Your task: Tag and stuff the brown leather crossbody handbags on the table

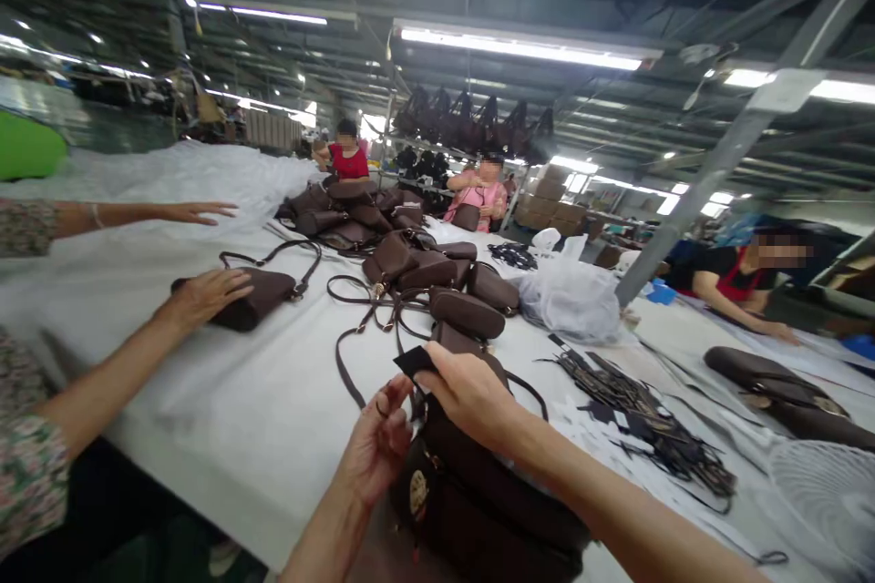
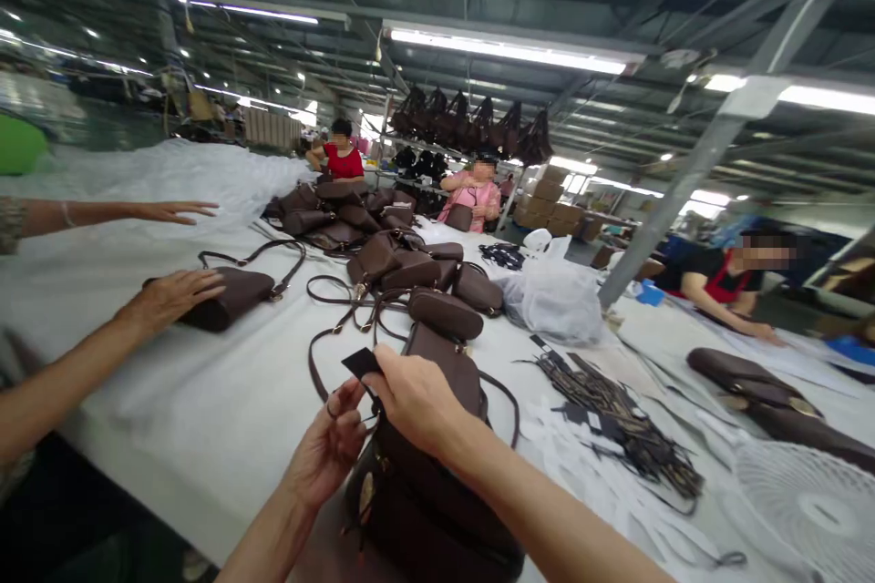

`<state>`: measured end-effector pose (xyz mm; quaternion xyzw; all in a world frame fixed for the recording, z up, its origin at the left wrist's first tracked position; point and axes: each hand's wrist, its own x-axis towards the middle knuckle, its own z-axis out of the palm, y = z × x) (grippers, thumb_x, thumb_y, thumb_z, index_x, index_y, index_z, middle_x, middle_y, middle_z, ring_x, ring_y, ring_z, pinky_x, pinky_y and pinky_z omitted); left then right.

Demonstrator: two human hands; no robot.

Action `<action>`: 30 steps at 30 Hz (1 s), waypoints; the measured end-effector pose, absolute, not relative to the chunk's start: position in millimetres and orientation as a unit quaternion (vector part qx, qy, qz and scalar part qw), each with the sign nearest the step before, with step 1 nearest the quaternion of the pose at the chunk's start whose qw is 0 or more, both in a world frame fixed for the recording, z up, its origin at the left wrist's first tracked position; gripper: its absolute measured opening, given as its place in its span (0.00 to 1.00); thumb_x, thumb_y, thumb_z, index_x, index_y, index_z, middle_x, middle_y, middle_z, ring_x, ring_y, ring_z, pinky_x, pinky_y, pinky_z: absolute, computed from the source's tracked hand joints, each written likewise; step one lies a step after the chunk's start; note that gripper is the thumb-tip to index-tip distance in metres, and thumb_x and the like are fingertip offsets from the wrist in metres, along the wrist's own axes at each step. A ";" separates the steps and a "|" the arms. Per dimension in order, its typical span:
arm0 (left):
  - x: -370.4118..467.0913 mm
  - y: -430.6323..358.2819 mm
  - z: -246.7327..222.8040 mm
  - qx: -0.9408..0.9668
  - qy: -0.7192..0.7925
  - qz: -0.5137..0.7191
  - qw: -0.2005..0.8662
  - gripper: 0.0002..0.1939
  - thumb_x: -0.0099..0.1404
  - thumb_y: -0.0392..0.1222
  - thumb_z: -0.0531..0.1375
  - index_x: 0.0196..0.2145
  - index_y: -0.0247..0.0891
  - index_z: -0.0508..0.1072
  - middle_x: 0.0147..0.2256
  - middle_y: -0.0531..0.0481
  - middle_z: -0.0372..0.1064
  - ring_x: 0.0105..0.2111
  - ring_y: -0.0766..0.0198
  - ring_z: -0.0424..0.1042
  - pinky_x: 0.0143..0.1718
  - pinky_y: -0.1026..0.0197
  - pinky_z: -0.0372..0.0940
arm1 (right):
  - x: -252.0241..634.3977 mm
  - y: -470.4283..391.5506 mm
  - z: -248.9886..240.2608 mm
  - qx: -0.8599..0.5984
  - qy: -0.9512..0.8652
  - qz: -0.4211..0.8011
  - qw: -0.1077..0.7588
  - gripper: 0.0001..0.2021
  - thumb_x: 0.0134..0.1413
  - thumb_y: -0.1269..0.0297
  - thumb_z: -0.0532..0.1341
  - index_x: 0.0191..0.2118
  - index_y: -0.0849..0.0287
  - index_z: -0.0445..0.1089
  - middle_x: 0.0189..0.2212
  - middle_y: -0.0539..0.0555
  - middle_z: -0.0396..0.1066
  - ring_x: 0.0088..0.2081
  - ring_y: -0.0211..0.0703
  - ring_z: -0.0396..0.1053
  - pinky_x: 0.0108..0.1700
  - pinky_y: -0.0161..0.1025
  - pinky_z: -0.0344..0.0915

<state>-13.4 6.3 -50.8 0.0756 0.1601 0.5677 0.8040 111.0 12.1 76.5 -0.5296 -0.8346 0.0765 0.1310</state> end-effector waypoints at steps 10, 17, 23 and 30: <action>-6.8 7.7 -72.4 0.055 0.165 0.632 0.755 0.19 0.40 0.47 0.76 0.25 0.34 0.76 0.25 0.51 0.75 0.27 0.66 0.73 0.28 0.65 0.66 | 70.9 14.7 81.0 -0.501 -0.853 -0.029 -0.143 0.04 0.57 0.69 0.59 0.38 0.59 0.70 0.31 0.61 0.78 0.36 0.50 0.77 0.37 0.39 0.64; -15.4 5.9 -68.3 0.106 0.219 0.633 0.735 0.16 0.39 0.43 0.75 0.25 0.34 0.77 0.26 0.51 0.75 0.27 0.67 0.70 0.31 0.65 0.66 | 44.0 8.3 83.9 -0.468 -0.854 -0.043 -0.223 0.10 0.52 0.77 0.60 0.39 0.63 0.75 0.36 0.67 0.78 0.38 0.55 0.77 0.36 0.46 0.70; -22.5 6.6 -65.6 0.172 0.236 0.626 0.723 0.15 0.41 0.45 0.74 0.22 0.33 0.76 0.23 0.51 0.72 0.25 0.66 0.67 0.28 0.64 0.63 | 37.0 13.5 79.9 -0.460 -0.853 -0.040 -0.242 0.10 0.51 0.78 0.61 0.39 0.65 0.76 0.37 0.69 0.78 0.38 0.60 0.77 0.36 0.53 0.71; -39.8 10.7 -59.9 0.266 0.277 0.596 0.705 0.17 0.47 0.50 0.70 0.21 0.32 0.76 0.19 0.52 0.67 0.20 0.68 0.64 0.25 0.64 0.60 | 35.9 26.4 47.7 -0.454 -0.869 -0.035 -0.195 0.03 0.41 0.71 0.69 0.27 0.61 0.76 0.26 0.62 0.78 0.31 0.57 0.77 0.31 0.50 0.71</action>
